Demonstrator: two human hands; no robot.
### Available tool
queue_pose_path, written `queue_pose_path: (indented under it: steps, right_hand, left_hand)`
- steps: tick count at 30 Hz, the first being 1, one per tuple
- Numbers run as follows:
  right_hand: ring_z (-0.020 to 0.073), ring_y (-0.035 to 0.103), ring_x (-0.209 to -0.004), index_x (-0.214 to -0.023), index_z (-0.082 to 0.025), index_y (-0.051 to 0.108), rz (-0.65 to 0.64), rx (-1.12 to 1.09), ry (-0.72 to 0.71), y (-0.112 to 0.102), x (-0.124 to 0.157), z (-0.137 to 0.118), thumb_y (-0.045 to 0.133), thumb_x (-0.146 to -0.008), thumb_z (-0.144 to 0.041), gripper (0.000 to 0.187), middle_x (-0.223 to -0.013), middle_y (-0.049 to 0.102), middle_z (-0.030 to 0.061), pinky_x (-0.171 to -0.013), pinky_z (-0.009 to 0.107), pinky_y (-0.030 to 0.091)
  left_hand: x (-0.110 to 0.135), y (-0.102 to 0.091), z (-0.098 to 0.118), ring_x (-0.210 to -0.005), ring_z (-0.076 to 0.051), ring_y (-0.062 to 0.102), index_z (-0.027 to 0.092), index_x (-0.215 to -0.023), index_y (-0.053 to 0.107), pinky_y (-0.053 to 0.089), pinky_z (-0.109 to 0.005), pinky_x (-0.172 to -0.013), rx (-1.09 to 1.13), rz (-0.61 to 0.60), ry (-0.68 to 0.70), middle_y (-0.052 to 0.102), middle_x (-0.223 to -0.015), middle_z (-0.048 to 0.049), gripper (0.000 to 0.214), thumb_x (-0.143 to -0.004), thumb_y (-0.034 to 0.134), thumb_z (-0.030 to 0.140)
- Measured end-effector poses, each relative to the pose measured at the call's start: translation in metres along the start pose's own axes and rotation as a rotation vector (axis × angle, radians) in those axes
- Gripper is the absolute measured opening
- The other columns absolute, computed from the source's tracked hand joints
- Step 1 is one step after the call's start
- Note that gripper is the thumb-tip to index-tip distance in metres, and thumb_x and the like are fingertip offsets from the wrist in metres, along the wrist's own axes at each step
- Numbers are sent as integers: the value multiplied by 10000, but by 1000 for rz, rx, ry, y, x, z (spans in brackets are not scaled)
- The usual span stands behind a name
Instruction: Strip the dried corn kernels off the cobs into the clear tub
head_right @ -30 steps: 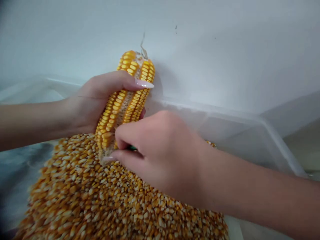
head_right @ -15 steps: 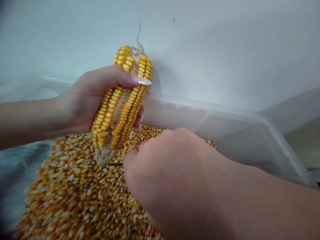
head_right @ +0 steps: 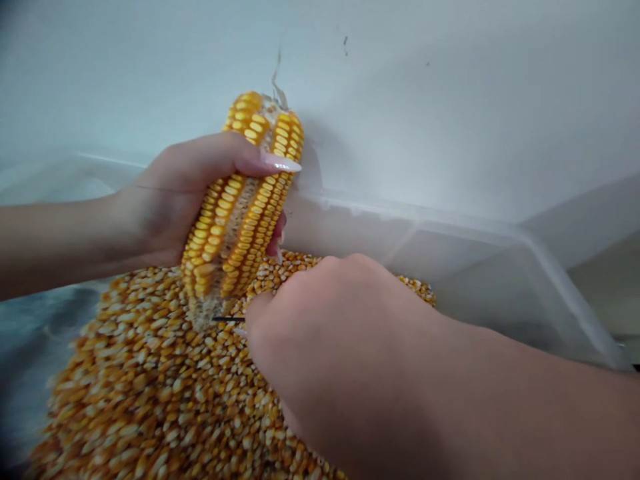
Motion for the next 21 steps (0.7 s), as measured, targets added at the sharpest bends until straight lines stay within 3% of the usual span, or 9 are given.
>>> queue_pose_path:
  steps: [6, 11, 14, 18, 21]
  right_hand:
    - [57, 370, -430, -623, -147, 513, -58, 20, 74, 4, -7, 3, 477, -815, -171, 197, -508, 501, -12, -464, 245, 222]
    - [52, 391, -448, -627, -130, 535, -75, -38, 30, 4, -13, 3, 475, -814, -143, 196, -534, 519, -7, -474, 225, 261]
    - [61, 428, -477, -653, -132, 577, -124, -71, -39, 19, -14, -4, 514, -777, -152, 140, -578, 560, 3, -474, 216, 274]
    - [69, 409, -430, -653, -161, 618, -333, -90, -228, 54, -8, -30, 569, -699, -141, 70, -548, 571, -13, -421, 224, 236]
    - [71, 374, -402, -689, -190, 616, -334, -82, -165, 49, -5, -27, 566, -690, -112, 93, -556, 576, -30, -408, 240, 219]
  left_hand:
    - [-1, 0, -1, -457, -176, 598, 153, -671, 525, 489, -282, -394, -11, -5, -5, 521, -488, 18, 314, -700, 486, 463]
    - [0, -1, -4, -454, -178, 595, 154, -662, 536, 497, -296, -410, 9, 20, -36, 529, -495, 10, 308, -679, 534, 461]
    - [1, -4, -4, -434, -172, 583, 155, -663, 532, 495, -291, -397, 5, 41, -39, 538, -501, 0, 310, -672, 536, 465]
    - [1, -4, 0, -435, -184, 583, 157, -683, 538, 481, -294, -371, -17, 44, 6, 558, -505, -5, 321, -685, 508, 476]
    - [1, -1, 0, -427, -173, 577, 150, -661, 536, 484, -281, -386, -30, 21, 3, 557, -492, -10, 341, -689, 500, 488]
Point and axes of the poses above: each hand's wrist, its own x-axis away from the middle knuckle, its own y-axis out of the palm, z = x × y, the point moved 8 cm from there along -x, towards the middle knuckle
